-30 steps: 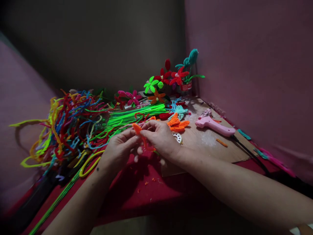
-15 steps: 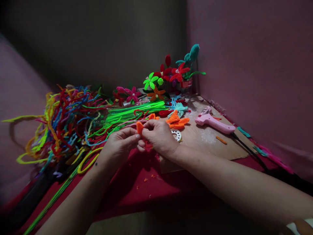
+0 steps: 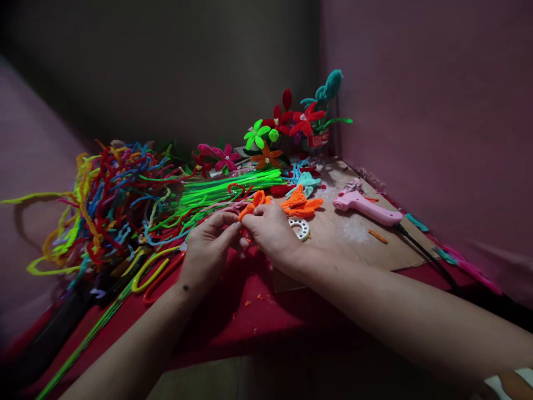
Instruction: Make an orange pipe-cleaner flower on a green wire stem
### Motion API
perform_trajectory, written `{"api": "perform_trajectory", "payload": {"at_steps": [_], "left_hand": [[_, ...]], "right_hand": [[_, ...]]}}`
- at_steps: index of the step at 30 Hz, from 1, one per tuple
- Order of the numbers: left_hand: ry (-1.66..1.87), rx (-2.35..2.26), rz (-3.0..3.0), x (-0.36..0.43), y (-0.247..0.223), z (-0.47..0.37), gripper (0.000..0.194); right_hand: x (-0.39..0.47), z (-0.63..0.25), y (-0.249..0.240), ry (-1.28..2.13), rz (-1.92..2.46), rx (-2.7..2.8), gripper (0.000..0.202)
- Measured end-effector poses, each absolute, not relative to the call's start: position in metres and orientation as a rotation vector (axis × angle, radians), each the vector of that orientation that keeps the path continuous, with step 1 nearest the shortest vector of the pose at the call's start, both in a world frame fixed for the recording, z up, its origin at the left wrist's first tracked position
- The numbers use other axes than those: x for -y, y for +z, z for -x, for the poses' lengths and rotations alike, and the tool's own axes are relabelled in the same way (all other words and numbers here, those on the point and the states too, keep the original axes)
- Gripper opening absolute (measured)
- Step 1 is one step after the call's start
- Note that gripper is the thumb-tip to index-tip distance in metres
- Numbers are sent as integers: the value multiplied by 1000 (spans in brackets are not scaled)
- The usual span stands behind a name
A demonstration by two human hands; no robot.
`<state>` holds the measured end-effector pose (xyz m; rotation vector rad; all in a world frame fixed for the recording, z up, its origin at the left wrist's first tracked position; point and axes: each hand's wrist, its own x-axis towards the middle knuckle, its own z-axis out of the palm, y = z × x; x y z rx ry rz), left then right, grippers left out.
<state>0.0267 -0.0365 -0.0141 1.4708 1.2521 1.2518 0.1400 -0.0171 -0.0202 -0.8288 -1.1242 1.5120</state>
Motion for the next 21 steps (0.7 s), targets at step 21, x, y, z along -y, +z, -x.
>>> {"api": "perform_trajectory", "payload": {"at_steps": [21], "left_hand": [[1211, -1225, -1459, 36, -11, -27, 13]], "right_hand": [[18, -134, -24, 1587, 740, 1031, 14]]}}
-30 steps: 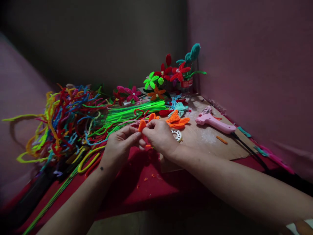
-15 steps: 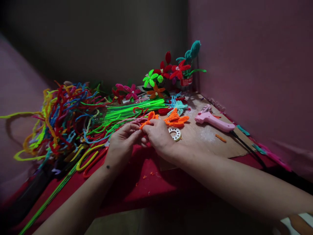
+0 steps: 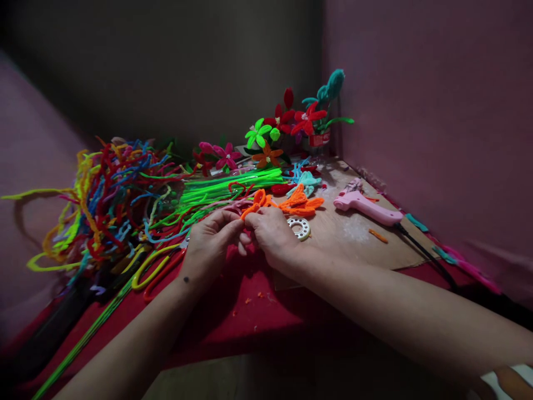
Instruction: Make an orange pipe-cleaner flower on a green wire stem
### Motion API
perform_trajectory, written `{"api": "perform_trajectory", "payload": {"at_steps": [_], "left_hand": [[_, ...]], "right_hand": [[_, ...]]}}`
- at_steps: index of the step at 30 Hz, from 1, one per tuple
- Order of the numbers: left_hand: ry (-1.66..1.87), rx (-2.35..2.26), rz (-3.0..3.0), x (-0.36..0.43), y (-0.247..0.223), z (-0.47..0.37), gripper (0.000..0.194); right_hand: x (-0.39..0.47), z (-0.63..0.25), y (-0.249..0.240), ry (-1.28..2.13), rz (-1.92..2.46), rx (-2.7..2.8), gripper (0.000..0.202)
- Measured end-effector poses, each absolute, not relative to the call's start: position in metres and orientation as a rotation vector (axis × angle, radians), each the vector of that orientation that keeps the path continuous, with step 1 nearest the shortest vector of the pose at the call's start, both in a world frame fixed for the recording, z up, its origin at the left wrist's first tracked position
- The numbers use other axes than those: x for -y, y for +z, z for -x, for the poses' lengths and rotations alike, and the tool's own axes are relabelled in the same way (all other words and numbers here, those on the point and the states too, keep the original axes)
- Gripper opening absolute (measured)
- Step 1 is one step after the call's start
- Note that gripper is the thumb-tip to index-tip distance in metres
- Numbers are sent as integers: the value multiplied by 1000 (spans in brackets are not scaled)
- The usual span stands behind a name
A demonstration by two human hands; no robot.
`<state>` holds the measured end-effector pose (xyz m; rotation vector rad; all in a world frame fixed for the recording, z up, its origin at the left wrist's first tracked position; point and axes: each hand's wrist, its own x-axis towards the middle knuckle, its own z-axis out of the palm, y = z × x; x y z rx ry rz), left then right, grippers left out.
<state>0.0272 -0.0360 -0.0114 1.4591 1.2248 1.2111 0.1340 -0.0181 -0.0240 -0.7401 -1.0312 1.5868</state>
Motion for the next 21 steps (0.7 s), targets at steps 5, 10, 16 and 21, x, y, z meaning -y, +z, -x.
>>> {"api": "perform_trajectory", "payload": {"at_steps": [5, 10, 16, 21], "left_hand": [[1324, -1217, -1498, 34, -17, -28, 8], [1397, -1179, -1575, 32, -21, -26, 15], [1392, -1114, -1411, 33, -14, -21, 22], [1364, -977, -1276, 30, -13, -16, 27]], "right_hand": [[20, -136, -22, 1514, 826, 1117, 13], [19, -136, -29, 1467, 895, 1109, 12], [18, -137, -29, 1484, 800, 1119, 2], [16, -139, -31, 1478, 734, 1110, 8]]}}
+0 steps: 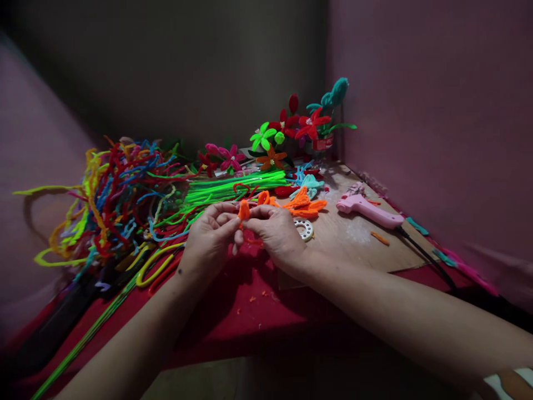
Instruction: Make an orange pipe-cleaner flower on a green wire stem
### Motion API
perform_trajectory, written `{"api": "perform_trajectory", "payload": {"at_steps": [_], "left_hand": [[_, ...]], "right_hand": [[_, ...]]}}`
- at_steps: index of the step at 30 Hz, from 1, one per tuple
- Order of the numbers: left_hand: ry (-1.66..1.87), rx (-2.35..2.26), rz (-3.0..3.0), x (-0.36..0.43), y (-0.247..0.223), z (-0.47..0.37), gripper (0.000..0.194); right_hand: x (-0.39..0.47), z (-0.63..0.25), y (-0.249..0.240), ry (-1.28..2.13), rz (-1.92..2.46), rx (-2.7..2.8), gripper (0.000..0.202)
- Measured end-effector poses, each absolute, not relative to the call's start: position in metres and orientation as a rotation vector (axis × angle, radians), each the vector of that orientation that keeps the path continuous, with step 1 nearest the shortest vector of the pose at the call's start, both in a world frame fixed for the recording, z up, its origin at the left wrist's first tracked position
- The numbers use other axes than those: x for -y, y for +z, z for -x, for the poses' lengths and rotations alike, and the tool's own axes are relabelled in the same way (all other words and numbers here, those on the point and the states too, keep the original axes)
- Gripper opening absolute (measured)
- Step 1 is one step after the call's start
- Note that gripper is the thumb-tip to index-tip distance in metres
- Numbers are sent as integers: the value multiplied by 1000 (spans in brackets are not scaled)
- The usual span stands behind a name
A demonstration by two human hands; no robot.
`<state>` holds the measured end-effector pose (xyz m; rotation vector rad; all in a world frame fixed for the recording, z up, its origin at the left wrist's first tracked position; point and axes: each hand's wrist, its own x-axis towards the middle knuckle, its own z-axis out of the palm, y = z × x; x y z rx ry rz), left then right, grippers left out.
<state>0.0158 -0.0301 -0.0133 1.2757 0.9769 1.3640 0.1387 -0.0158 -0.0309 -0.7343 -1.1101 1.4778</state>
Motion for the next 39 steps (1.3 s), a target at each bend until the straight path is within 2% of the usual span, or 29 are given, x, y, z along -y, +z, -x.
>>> {"api": "perform_trajectory", "payload": {"at_steps": [11, 14, 18, 23, 29, 35, 39], "left_hand": [[1349, -997, -1169, 31, -9, -13, 30], [1281, -1063, -1210, 30, -10, -12, 25], [1289, -1155, -1324, 29, -11, -12, 19], [1293, -1119, -1382, 33, -7, -15, 16], [1393, -1112, -1484, 31, -9, -14, 28], [1317, -1201, -1806, 32, -16, -8, 30], [1272, -1201, -1787, 33, -14, -8, 32]], "right_hand": [[14, -137, -33, 1612, 597, 1016, 13], [14, -137, -32, 1616, 626, 1008, 14], [13, -138, -29, 1597, 663, 1046, 3], [12, -139, -27, 1632, 584, 1055, 5], [15, -142, -25, 1501, 770, 1169, 12], [20, -143, -23, 1285, 930, 1337, 14], [20, -144, -22, 1201, 957, 1436, 15]]}}
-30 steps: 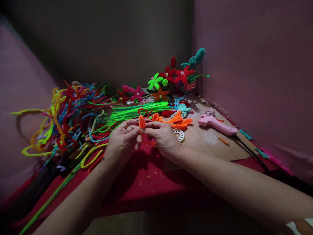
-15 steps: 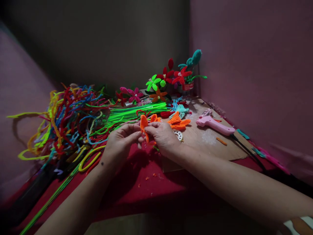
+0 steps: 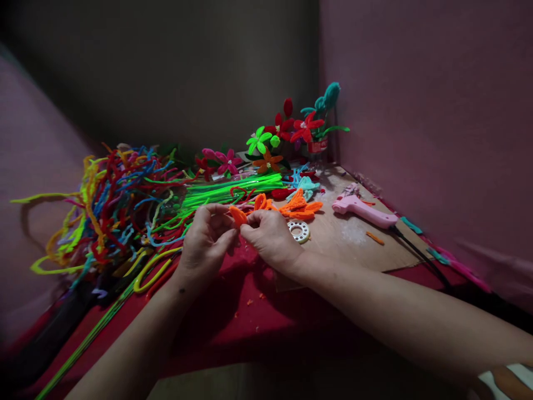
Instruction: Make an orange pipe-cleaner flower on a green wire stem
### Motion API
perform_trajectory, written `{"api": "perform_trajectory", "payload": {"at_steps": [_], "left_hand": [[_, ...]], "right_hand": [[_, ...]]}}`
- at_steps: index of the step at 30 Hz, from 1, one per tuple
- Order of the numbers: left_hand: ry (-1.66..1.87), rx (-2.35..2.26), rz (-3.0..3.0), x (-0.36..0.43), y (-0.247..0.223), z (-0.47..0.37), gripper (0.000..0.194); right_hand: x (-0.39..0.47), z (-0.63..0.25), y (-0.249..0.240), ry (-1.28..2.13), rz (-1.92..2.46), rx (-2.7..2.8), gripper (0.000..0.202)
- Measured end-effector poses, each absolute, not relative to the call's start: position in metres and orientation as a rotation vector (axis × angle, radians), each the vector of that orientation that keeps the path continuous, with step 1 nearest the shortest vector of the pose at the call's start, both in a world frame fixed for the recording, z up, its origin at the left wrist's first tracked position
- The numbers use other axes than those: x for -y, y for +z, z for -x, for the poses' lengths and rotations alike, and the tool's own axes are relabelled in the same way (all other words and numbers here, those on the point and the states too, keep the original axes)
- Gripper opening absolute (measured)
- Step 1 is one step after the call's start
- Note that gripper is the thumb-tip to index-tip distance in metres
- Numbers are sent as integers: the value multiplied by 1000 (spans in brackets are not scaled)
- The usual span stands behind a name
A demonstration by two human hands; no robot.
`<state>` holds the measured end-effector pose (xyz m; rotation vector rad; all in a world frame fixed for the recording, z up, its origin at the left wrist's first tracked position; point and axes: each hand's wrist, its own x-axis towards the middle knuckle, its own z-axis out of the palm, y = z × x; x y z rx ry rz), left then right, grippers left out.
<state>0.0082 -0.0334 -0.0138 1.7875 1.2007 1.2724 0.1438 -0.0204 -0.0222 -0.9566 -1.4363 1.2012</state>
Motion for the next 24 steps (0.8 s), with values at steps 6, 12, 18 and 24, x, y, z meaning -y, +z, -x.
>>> {"api": "perform_trajectory", "payload": {"at_steps": [6, 12, 18, 24], "left_hand": [[1157, -1114, -1614, 29, 4, 0, 32], [1058, -1227, -1688, 30, 11, 3, 14], [1066, -1382, -1978, 30, 12, 5, 14], [1144, -1459, -2205, 27, 4, 5, 11]], "right_hand": [[22, -145, -21, 1342, 910, 1395, 18], [23, -144, -21, 1456, 922, 1411, 12], [22, -141, -26, 1462, 877, 1339, 7], [24, -141, -23, 1452, 885, 1313, 10]]}}
